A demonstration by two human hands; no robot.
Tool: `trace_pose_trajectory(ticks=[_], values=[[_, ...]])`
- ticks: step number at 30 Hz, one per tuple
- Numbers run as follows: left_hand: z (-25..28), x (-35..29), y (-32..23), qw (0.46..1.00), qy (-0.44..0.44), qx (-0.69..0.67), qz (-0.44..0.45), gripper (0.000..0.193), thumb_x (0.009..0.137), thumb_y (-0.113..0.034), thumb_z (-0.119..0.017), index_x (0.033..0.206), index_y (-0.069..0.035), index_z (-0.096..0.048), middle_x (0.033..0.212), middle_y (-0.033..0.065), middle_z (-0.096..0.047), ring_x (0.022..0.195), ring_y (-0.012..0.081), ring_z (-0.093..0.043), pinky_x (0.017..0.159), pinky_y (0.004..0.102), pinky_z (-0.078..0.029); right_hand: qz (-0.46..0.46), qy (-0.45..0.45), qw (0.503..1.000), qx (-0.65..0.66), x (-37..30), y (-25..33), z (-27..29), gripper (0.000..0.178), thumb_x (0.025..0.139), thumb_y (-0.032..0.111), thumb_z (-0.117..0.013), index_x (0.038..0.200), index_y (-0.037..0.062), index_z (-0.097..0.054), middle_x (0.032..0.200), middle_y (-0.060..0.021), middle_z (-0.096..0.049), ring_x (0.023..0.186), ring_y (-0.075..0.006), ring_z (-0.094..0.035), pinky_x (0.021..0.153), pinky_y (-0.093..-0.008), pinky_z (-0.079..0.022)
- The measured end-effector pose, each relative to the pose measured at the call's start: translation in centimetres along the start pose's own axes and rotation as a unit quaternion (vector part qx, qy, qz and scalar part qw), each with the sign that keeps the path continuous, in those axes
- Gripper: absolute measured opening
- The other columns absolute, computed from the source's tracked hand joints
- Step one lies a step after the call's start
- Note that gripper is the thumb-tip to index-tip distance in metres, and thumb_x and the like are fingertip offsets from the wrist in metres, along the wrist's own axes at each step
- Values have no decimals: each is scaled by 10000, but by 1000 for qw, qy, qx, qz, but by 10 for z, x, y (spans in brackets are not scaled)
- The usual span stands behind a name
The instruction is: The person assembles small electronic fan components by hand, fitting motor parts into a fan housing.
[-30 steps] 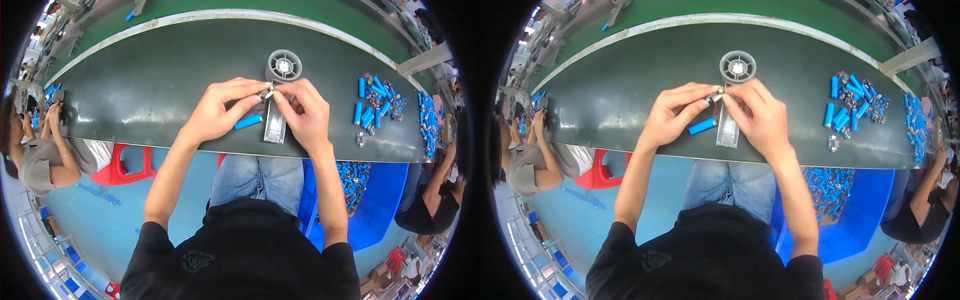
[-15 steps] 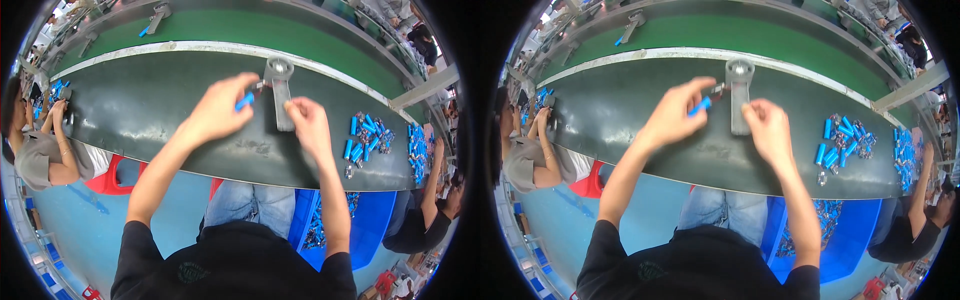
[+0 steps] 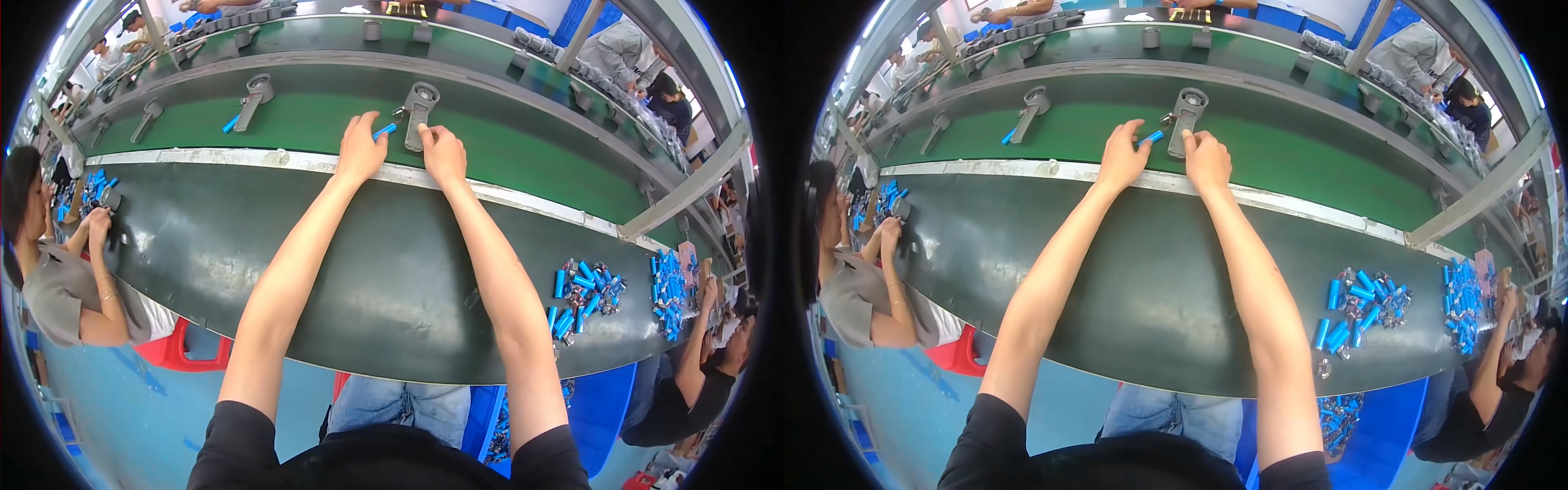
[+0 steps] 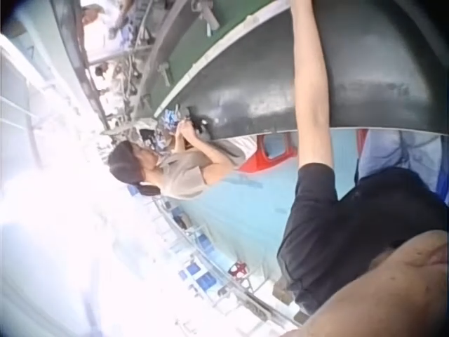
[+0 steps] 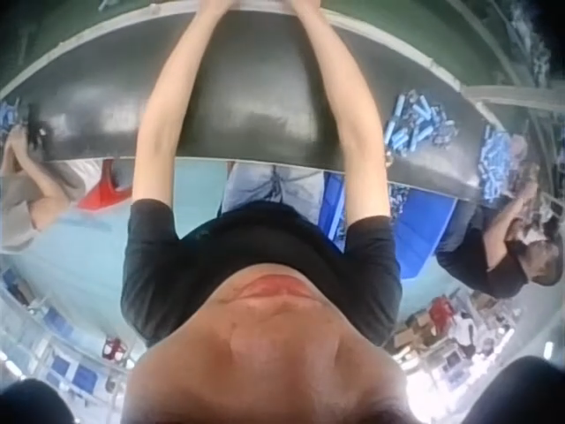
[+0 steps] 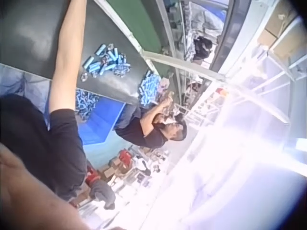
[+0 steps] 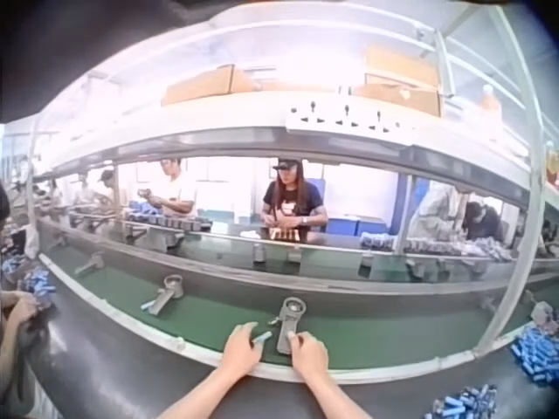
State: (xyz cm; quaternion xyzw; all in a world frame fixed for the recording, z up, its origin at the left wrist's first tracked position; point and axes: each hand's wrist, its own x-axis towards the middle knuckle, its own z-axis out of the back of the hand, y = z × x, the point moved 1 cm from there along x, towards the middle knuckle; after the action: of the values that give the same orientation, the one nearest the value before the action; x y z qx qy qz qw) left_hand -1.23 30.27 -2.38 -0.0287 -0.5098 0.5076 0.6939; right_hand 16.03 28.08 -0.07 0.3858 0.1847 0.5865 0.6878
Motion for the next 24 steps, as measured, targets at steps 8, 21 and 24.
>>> trace_pose_trajectory(ticks=[8,21,24], values=[[35,-35,-76,988,86,-57,115,486,947,-309,-617,629,30,-478,545,152,-361,502,213,-334,510,408,-321,48,10,999,-8,-77,-6,92,326,910,344,-653,969,23,-669,696,-102,-637,672,-237,-646,639,-376,-500],[42,-61,-74,972,228,-49,33,530,905,-280,-653,557,30,-401,507,172,-337,475,275,-297,497,437,-286,130,119,984,28,-152,-12,83,366,914,375,-627,745,52,-661,662,-151,-645,655,-365,-632,625,-474,-493],[42,-60,-72,972,230,-51,19,515,899,-256,-661,558,29,-400,511,171,-348,478,288,-309,503,436,-290,147,118,982,31,-152,-12,83,353,910,347,-626,744,38,-660,654,-143,-643,646,-351,-631,625,-460,-493]])
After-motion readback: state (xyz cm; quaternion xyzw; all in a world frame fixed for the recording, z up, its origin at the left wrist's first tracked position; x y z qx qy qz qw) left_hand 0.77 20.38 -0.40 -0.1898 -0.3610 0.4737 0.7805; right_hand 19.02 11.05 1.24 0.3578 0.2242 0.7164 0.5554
